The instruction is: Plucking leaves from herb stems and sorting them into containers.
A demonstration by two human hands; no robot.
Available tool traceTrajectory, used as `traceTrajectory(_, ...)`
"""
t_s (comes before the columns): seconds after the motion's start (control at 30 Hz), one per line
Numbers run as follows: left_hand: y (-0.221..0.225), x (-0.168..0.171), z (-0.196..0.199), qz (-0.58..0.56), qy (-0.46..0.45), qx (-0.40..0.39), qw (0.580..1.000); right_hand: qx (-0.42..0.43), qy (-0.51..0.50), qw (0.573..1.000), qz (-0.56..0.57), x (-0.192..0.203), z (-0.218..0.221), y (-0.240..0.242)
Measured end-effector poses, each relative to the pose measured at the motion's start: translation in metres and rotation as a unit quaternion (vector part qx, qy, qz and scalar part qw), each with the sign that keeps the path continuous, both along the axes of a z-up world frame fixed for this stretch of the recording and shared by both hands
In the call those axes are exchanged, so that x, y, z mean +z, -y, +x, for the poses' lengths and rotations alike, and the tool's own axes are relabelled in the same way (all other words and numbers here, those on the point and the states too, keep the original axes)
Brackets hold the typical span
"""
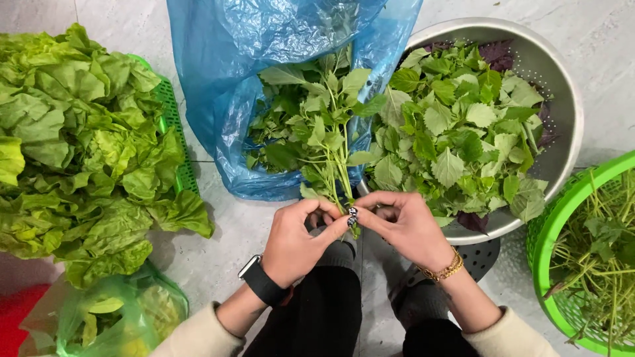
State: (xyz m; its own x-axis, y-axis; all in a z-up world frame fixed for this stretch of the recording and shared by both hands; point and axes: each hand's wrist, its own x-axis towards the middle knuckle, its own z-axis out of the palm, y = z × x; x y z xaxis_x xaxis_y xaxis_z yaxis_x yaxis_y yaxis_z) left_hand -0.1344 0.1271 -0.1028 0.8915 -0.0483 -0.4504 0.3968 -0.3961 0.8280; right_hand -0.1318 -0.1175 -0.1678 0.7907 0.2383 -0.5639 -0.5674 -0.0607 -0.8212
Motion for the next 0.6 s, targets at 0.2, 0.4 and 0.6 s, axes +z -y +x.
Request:
traceTrajectory(0.2, 0.000, -0.008, -0.005, 0.010, -0.002, 0.017, 1.000, 0.000, 0.015, 1.000, -0.004, 0.015, 0.008, -0.007)
traceTrajectory(0.4, 0.006, 0.006, 0.000, -0.087, -0.017, 0.064, 0.994, -0.027, 0.018, 0.999, -0.018, 0.026, 0.014, -0.008)
traceTrajectory(0.6, 0.005, 0.019, 0.004, -0.114, 0.085, 0.038, 0.989, -0.086, -0.029, 0.996, -0.001, 0.008, 0.008, -0.004)
